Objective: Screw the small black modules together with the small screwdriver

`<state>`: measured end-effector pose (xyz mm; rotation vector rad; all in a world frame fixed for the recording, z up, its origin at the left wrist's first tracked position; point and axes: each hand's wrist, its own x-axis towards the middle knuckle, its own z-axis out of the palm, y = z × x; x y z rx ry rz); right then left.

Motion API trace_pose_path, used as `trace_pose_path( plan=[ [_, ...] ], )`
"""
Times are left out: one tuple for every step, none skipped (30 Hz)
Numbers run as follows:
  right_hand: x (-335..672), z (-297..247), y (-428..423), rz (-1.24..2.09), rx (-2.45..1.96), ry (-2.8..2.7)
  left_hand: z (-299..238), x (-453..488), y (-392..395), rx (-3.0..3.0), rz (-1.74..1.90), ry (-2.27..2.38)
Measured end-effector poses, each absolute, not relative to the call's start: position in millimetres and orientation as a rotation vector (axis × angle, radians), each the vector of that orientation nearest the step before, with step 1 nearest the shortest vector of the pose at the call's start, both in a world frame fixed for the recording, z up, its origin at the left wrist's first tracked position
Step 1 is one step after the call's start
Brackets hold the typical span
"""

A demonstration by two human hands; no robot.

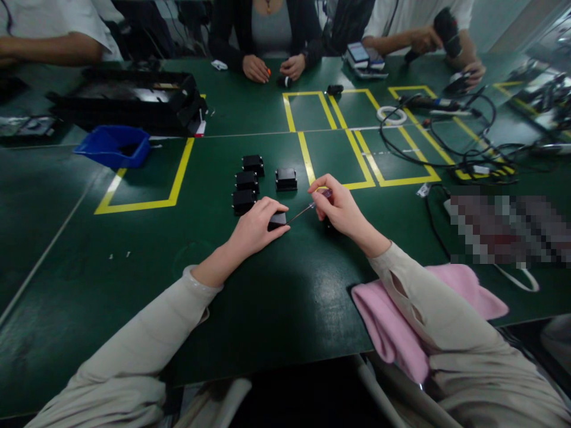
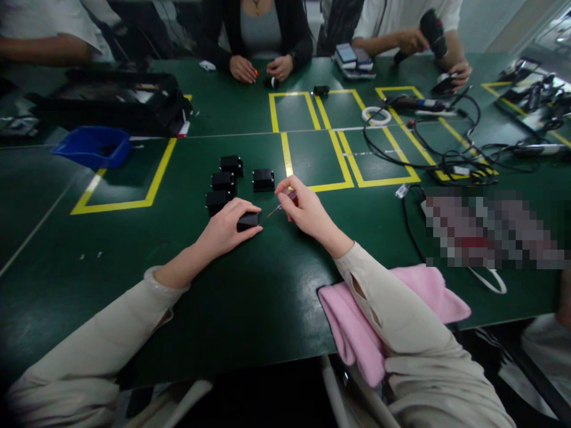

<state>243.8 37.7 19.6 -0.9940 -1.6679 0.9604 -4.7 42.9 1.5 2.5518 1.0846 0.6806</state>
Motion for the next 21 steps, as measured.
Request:
trace_pose_path(
  plan=[
    [243.9,19.3,37.7,0.961,-0.990,-1.671,1.6,-4.7,42.8,2.554,0.679,1.085],
    [243.9,19.1,37.8,0.962,-0.988,-1.672,1.8,-4.7,42.8,2.556,0.676,1.087],
    [244.0,18.9,38.0,0.964,-0.989,-1.674,2.0,-4.7,42.7,2.558,0.672,1.088],
    [244.1,18.8,38.3,0.967,-0.993,-1.676,2.2,-4.8,42.6,2.559,0.668,1.088],
    [244.1,18.7,38.5,0.969,-1.002,-1.679,2.4,-4.8,42.6,2.560,0.666,1.087],
    [244.1,18.7,38.7,0.968,-1.011,-1.681,2.6,-4.8,42.5,2.560,0.665,1.085],
    [244.0,18.7,38.7,0.965,-1.019,-1.681,2.7,-4.8,42.5,2.560,0.663,1.084],
    [243.9,18.7,38.6,0.961,-1.020,-1.679,2.9,-4.8,42.5,2.560,0.662,1.082],
    [243.8,18.8,38.4,0.957,-1.014,-1.675,3.0,-4.7,42.4,2.560,0.662,1.082],
    [243.6,18.9,38.1,0.955,-1.002,-1.671,3.1,-4.7,42.4,2.560,0.662,1.083],
    [243.5,19.1,37.6,0.954,-0.988,-1.671,3.1,-4.7,42.4,2.560,0.662,1.084],
    [243.3,19.4,37.2,0.954,-0.976,-1.672,3.0,-4.6,42.4,2.559,0.662,1.085],
    [243.3,19.7,36.9,0.952,-0.969,-1.675,2.8,-4.6,42.4,2.558,0.665,1.085],
    [243.2,20.1,36.6,0.949,-0.970,-1.680,2.6,-4.6,42.5,2.558,0.666,1.085],
    [243.3,20.4,36.5,0.945,-0.976,-1.685,2.3,-4.7,42.6,2.558,0.667,1.085],
    [243.4,20.7,36.5,0.940,-0.986,-1.692,1.9,-4.7,42.7,2.558,0.667,1.086],
    [243.6,20.8,36.5,0.938,-0.996,-1.699,1.6,-4.7,42.8,2.557,0.668,1.088],
    [243.7,20.9,36.7,0.937,-1.002,-1.707,1.3,-4.8,42.9,2.556,0.668,1.088],
    [243.9,20.8,36.9,0.938,-1.004,-1.715,1.1,-4.8,43.0,2.554,0.670,1.089],
    [244.1,20.7,37.0,0.939,-1.001,-1.718,1.0,-4.7,43.0,2.553,0.670,1.090],
    [244.3,20.6,37.0,0.939,-0.995,-1.718,1.0,-4.7,43.0,2.552,0.669,1.092]
  ],
)
